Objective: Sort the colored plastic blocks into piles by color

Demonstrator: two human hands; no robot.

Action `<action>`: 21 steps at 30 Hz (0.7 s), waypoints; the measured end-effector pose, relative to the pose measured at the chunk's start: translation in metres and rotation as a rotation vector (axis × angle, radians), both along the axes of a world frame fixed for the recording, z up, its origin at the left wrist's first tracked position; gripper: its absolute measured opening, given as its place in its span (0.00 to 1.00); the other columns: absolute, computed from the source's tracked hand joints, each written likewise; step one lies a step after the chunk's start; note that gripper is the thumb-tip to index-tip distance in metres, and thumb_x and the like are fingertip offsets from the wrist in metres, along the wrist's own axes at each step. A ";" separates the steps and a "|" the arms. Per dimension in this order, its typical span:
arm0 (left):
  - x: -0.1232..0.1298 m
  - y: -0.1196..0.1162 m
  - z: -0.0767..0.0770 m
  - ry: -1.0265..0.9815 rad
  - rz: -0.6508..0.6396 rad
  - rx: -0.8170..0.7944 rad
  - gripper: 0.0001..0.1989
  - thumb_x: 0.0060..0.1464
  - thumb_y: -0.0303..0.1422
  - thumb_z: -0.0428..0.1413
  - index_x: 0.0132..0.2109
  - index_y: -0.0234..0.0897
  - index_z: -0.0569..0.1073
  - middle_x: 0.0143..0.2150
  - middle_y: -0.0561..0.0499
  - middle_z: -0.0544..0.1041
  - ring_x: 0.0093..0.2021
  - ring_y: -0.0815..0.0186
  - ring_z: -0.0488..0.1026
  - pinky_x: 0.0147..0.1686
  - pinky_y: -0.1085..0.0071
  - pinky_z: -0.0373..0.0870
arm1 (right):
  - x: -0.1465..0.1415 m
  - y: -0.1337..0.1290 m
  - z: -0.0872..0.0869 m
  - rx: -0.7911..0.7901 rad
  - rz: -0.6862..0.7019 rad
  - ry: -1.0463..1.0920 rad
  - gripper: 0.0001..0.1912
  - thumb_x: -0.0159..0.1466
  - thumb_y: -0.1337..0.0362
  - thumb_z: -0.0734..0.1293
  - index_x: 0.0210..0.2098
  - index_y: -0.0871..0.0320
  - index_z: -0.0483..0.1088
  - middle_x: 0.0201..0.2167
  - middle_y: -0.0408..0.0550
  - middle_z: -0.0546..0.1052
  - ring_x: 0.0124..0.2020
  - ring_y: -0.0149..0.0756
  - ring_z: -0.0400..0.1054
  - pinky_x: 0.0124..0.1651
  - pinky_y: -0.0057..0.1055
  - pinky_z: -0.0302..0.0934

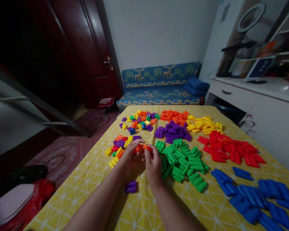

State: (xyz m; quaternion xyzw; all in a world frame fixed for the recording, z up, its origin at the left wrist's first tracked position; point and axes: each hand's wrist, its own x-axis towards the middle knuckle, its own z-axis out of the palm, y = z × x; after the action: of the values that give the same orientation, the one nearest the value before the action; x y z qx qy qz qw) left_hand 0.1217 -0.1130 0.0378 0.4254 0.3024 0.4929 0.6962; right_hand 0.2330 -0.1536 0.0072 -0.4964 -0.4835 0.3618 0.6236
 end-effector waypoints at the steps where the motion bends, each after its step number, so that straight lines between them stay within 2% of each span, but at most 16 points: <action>1: 0.002 0.000 0.000 -0.018 0.050 -0.005 0.20 0.52 0.46 0.60 0.44 0.34 0.73 0.17 0.61 0.61 0.14 0.80 0.47 0.15 0.81 0.42 | 0.000 0.000 0.001 -0.003 -0.020 0.025 0.18 0.66 0.50 0.60 0.45 0.58 0.68 0.26 0.44 0.74 0.25 0.33 0.68 0.29 0.28 0.64; 4: 0.008 0.000 0.002 -0.123 0.168 -0.048 0.20 0.51 0.41 0.61 0.47 0.34 0.73 0.26 0.55 0.71 0.19 0.78 0.61 0.18 0.82 0.55 | 0.001 -0.002 0.005 0.023 -0.055 0.079 0.16 0.66 0.51 0.61 0.43 0.57 0.67 0.21 0.39 0.70 0.23 0.32 0.65 0.29 0.27 0.62; 6: 0.011 0.000 0.000 -0.185 0.170 -0.077 0.21 0.50 0.38 0.61 0.51 0.36 0.72 0.35 0.50 0.76 0.26 0.72 0.70 0.23 0.78 0.64 | 0.001 -0.003 0.007 0.033 -0.051 0.094 0.16 0.66 0.51 0.62 0.43 0.57 0.67 0.21 0.39 0.69 0.24 0.31 0.65 0.29 0.27 0.62; 10: 0.014 0.004 -0.013 -0.192 0.114 -0.079 0.26 0.47 0.31 0.60 0.56 0.38 0.70 0.49 0.45 0.76 0.34 0.68 0.74 0.28 0.73 0.69 | 0.002 -0.003 0.006 0.013 -0.031 0.104 0.17 0.65 0.51 0.63 0.43 0.58 0.69 0.23 0.41 0.70 0.25 0.32 0.65 0.29 0.28 0.63; 16: 0.017 0.006 -0.029 0.017 0.230 0.105 0.23 0.51 0.31 0.58 0.55 0.40 0.71 0.50 0.46 0.76 0.42 0.66 0.75 0.42 0.70 0.71 | 0.000 -0.005 0.002 0.049 0.022 0.068 0.15 0.64 0.55 0.65 0.46 0.57 0.69 0.32 0.46 0.76 0.28 0.32 0.69 0.33 0.29 0.66; 21: 0.023 0.006 -0.028 0.214 0.369 0.281 0.23 0.51 0.33 0.61 0.54 0.39 0.69 0.45 0.46 0.77 0.46 0.62 0.75 0.46 0.68 0.71 | 0.006 -0.008 0.022 0.053 -0.017 0.106 0.14 0.62 0.56 0.67 0.44 0.57 0.70 0.33 0.47 0.78 0.27 0.32 0.69 0.31 0.29 0.67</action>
State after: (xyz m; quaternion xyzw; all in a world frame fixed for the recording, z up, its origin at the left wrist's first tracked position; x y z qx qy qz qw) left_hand 0.1444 -0.1068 0.0098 0.5051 0.3753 0.6012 0.4925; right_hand 0.2390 -0.1618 0.0287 -0.4638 -0.4551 0.3692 0.6645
